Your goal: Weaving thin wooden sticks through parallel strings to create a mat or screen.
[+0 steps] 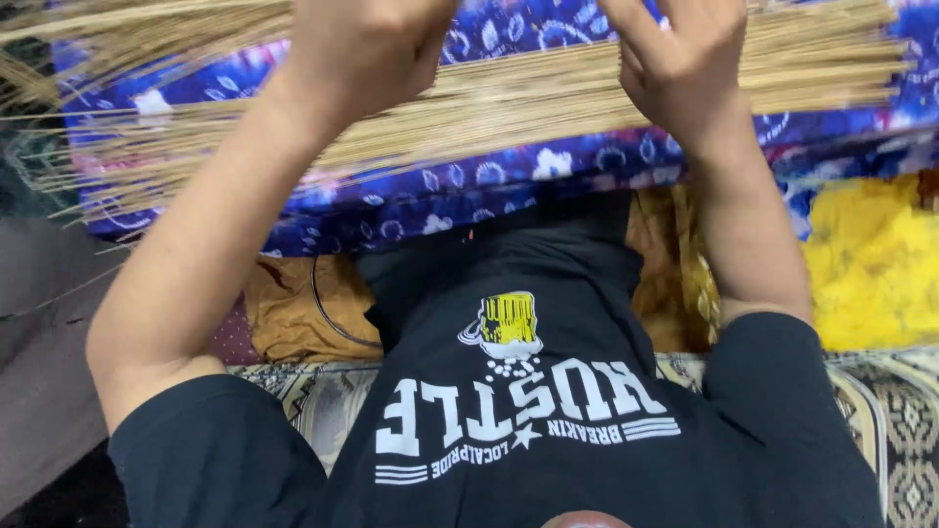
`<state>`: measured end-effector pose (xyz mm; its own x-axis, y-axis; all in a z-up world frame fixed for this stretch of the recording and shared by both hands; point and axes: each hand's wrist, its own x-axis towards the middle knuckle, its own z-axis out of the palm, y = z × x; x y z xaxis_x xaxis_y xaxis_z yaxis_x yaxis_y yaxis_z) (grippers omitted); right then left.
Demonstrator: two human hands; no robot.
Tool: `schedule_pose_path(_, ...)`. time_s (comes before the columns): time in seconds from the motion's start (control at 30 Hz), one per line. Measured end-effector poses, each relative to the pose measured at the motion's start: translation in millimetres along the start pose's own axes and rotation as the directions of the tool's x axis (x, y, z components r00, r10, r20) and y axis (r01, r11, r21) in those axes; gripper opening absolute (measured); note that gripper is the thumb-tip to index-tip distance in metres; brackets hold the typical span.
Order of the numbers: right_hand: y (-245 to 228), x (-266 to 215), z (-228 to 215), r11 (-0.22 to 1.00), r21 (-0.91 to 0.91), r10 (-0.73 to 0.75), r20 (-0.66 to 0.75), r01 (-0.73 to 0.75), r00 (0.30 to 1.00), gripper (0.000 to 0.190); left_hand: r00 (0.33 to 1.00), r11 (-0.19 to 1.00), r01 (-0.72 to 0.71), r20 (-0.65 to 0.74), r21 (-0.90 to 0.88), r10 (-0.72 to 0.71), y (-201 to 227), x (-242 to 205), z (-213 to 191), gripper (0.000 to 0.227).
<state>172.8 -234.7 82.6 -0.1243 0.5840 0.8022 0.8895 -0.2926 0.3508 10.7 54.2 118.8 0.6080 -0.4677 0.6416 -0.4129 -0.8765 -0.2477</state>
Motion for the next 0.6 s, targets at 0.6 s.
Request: schedule_pose_path(0.6,68.4,-94.9,37.1,0.929,0.338,-0.282,0.382,0.151,0.88,0.04,0.965,0.949,0.199,0.216,-0.243,-0.147,-27.2,-115.6,28.4,0.017)
